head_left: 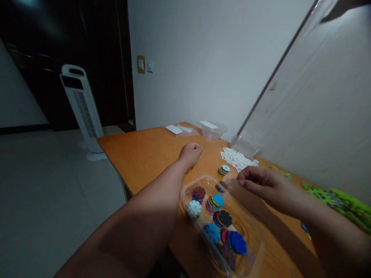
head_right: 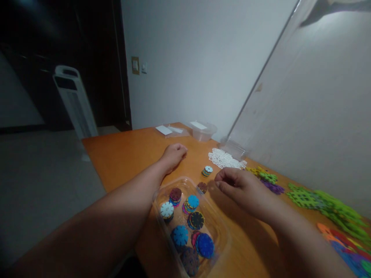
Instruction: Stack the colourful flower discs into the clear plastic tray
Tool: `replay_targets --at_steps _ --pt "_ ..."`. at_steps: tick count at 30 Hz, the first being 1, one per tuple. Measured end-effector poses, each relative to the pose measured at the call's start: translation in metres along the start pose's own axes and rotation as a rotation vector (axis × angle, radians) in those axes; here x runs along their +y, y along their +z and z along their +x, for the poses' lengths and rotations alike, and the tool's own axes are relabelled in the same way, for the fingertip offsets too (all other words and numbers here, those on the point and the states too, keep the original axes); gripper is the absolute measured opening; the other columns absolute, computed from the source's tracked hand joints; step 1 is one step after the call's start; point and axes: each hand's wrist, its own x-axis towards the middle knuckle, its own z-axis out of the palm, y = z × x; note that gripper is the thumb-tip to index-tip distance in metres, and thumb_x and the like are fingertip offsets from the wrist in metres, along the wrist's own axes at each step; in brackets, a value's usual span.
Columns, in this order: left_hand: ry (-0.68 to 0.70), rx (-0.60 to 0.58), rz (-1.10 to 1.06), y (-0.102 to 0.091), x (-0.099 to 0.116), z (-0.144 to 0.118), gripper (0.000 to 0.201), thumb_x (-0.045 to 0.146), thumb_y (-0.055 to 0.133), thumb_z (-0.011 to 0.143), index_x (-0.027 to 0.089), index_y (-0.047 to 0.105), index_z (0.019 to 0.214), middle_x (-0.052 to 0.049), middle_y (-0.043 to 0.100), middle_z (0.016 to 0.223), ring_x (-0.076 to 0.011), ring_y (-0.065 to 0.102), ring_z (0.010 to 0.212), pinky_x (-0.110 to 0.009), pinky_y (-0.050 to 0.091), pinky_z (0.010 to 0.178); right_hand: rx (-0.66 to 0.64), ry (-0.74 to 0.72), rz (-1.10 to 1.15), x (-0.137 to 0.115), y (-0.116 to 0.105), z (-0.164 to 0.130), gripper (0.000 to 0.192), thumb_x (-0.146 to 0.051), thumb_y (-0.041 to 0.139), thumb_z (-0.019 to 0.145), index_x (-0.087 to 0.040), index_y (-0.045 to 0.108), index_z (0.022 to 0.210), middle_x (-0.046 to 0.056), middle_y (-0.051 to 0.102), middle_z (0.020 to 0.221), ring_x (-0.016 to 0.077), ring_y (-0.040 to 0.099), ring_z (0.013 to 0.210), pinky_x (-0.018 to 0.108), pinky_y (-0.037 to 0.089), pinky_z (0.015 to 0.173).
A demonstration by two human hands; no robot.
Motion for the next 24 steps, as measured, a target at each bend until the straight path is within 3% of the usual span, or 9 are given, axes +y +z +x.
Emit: replay_targets --at_steps 5,9,16,24 --pt "-0.004 -0.013 -0.007 -0.001 -0.001 0.001 0.012 0.030 0.057 0.075 0.019 0.057 0.071 0.003 0.052 0.057 -0.0099 0.040 0.047 -0.023 0.027 0.046 -0.087 -0.003 -0.027 -0.004 0.013 0.006 0.024 -0.038 0.058 0.092 -0.022 0.073 0.101 0.005 0.072 0.091 0.0198 0.061 0.079 0.030 0.046 0.064" --pt "0.018 -0.003 -0.023 -0.001 0.000 0.000 0.012 0.029 0.058 0.074 0.018 0.056 0.069 0.003 0.052 0.057 -0.0095 0.041 0.049 -0.023 0.029 0.048 -0.063 -0.023 -0.025 -0.009 0.026 0.009 0.025 -0.032 0.062 0.090 -0.022 0.074 0.110 0.006 0.071 0.094 0.0189 0.060 0.077 0.030 0.046 0.064" --pt "-0.001 -0.009 -0.034 -0.001 0.001 -0.001 0.012 0.029 0.058 0.075 0.018 0.056 0.069 0.003 0.052 0.057 -0.0091 0.039 0.047 -0.023 0.028 0.047 -0.045 -0.023 0.017 0.008 0.043 0.015 0.026 -0.030 0.064 0.088 -0.021 0.074 0.110 0.006 0.071 0.096 0.0170 0.059 0.077 0.029 0.046 0.064" --pt "0.012 -0.003 -0.031 -0.001 0.002 -0.002 0.013 0.030 0.058 0.074 0.018 0.057 0.069 0.003 0.053 0.058 -0.0097 0.041 0.050 -0.023 0.028 0.048 0.021 0.009 0.036 -0.007 0.025 0.010 0.025 -0.032 0.065 0.086 -0.019 0.073 0.106 0.007 0.073 0.096 0.0182 0.061 0.077 0.030 0.048 0.066"
